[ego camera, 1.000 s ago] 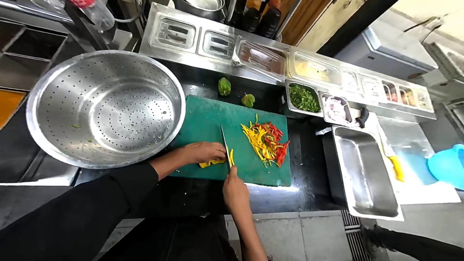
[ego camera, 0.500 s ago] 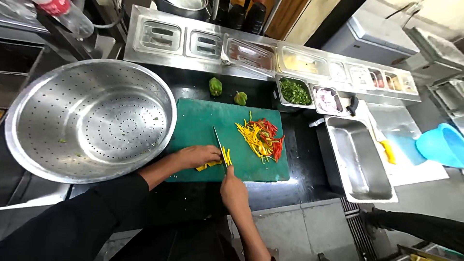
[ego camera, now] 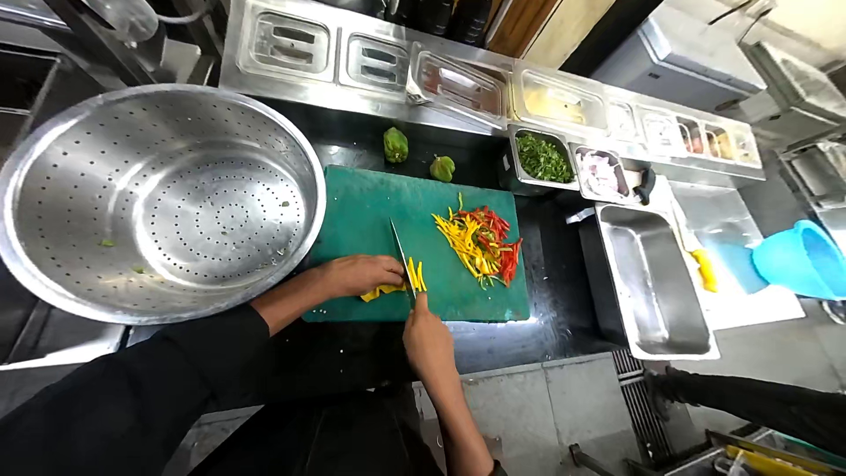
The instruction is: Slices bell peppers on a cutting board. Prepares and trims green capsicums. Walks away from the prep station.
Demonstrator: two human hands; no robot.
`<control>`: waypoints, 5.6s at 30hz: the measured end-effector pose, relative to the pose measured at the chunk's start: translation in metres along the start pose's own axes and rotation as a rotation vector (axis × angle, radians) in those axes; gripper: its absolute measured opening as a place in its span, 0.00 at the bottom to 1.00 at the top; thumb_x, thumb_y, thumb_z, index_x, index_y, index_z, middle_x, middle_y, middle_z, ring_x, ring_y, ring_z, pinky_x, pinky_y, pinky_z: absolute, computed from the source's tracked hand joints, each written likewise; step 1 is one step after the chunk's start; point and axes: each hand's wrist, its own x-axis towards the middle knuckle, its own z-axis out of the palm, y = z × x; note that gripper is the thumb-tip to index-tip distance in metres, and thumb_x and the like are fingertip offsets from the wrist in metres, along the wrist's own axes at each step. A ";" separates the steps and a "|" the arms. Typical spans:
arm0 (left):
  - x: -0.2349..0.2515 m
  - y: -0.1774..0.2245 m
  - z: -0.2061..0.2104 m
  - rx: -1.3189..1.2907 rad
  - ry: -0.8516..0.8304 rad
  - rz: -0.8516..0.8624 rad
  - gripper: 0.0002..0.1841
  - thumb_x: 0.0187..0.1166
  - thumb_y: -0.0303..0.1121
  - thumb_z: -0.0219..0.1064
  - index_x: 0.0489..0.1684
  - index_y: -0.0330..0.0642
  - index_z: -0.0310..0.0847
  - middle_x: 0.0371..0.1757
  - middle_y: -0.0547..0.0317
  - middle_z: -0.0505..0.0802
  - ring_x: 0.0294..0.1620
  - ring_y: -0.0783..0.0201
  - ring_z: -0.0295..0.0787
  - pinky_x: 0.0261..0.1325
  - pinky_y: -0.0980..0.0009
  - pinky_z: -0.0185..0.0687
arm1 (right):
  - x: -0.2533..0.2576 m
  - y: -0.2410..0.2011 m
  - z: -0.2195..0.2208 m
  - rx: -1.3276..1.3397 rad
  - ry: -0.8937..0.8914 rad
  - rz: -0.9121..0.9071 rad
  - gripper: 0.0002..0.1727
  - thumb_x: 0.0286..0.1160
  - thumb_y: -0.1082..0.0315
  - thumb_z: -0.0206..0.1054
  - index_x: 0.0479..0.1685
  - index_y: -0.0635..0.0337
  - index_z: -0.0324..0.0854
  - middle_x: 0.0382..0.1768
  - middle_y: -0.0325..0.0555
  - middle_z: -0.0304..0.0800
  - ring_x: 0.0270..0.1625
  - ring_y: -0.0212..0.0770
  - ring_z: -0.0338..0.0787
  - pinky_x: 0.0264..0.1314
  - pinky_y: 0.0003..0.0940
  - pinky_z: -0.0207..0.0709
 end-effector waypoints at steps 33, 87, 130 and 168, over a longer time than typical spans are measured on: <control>-0.021 0.002 0.005 0.057 0.061 0.006 0.09 0.82 0.24 0.65 0.51 0.37 0.91 0.61 0.49 0.91 0.68 0.54 0.87 0.76 0.61 0.79 | -0.015 -0.009 0.014 0.025 -0.005 -0.010 0.21 0.93 0.62 0.45 0.80 0.52 0.65 0.55 0.57 0.91 0.60 0.58 0.92 0.57 0.56 0.83; -0.054 0.005 0.024 0.132 0.329 0.043 0.11 0.73 0.15 0.65 0.41 0.36 0.93 0.51 0.50 0.95 0.59 0.54 0.92 0.68 0.64 0.85 | -0.015 -0.039 0.021 0.000 -0.010 -0.047 0.21 0.93 0.63 0.47 0.81 0.51 0.63 0.50 0.57 0.91 0.56 0.59 0.93 0.55 0.55 0.84; -0.088 0.002 0.031 0.164 0.378 0.015 0.09 0.81 0.25 0.62 0.43 0.35 0.91 0.50 0.48 0.94 0.58 0.51 0.91 0.68 0.61 0.83 | -0.018 -0.053 0.032 -0.027 -0.056 -0.130 0.20 0.93 0.62 0.48 0.79 0.52 0.62 0.48 0.57 0.91 0.55 0.59 0.93 0.55 0.56 0.84; -0.113 0.007 0.033 0.279 0.441 -0.007 0.11 0.82 0.32 0.63 0.40 0.39 0.92 0.48 0.52 0.94 0.57 0.58 0.91 0.67 0.66 0.84 | -0.033 -0.059 0.029 -0.043 -0.142 -0.213 0.21 0.93 0.63 0.45 0.81 0.53 0.63 0.53 0.58 0.91 0.60 0.58 0.92 0.58 0.55 0.83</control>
